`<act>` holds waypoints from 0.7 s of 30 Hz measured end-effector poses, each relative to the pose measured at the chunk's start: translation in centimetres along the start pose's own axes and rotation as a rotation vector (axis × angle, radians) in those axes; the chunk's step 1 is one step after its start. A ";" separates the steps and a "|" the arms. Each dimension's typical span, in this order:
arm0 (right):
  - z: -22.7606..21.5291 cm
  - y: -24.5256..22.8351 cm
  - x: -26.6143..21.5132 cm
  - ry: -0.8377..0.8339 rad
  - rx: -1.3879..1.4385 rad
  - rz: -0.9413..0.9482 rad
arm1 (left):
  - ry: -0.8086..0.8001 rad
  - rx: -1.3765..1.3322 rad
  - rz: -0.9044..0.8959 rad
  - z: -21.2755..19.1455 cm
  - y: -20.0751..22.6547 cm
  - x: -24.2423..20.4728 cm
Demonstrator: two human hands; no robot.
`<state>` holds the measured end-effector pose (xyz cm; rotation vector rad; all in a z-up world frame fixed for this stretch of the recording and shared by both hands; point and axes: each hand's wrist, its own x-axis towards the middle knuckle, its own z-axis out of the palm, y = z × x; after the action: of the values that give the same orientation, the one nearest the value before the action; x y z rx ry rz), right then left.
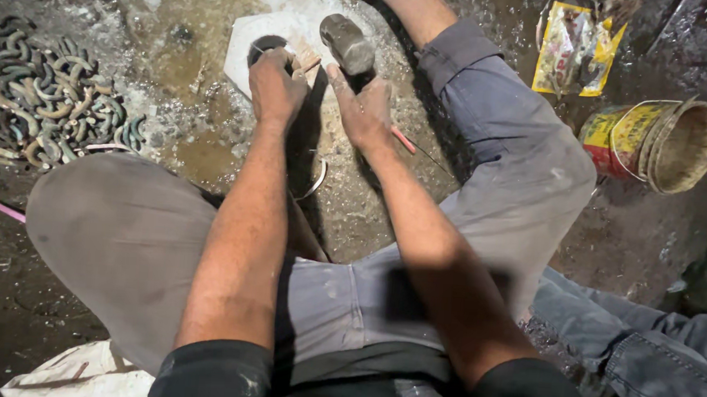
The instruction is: The person sits on the floor and uses a hammer and pliers to shape small metal pieces on a white block. They repeatedly pick up metal pieces, strike them with the hammer, and adjust them with pliers.
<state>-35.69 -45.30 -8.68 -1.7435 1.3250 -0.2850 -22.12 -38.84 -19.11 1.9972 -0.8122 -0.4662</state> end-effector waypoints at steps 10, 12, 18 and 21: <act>4.6 8.6 0.0 -0.077 0.120 -0.151 | -0.041 0.017 0.020 -0.3 0.2 -0.6; 4.8 10.5 0.2 -0.121 0.058 0.166 | -0.035 0.082 0.030 0.0 0.2 -0.5; 4.5 10.5 1.7 0.113 -0.766 -0.300 | 0.067 0.106 0.034 1.0 0.4 -0.6; 2.6 7.6 1.1 0.033 -0.118 -0.044 | 0.032 0.053 0.007 0.5 0.4 -0.2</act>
<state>-38.50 -45.03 -16.28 -1.8762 1.3517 -0.2657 -22.77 -39.15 -19.02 2.0445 -0.8190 -0.4117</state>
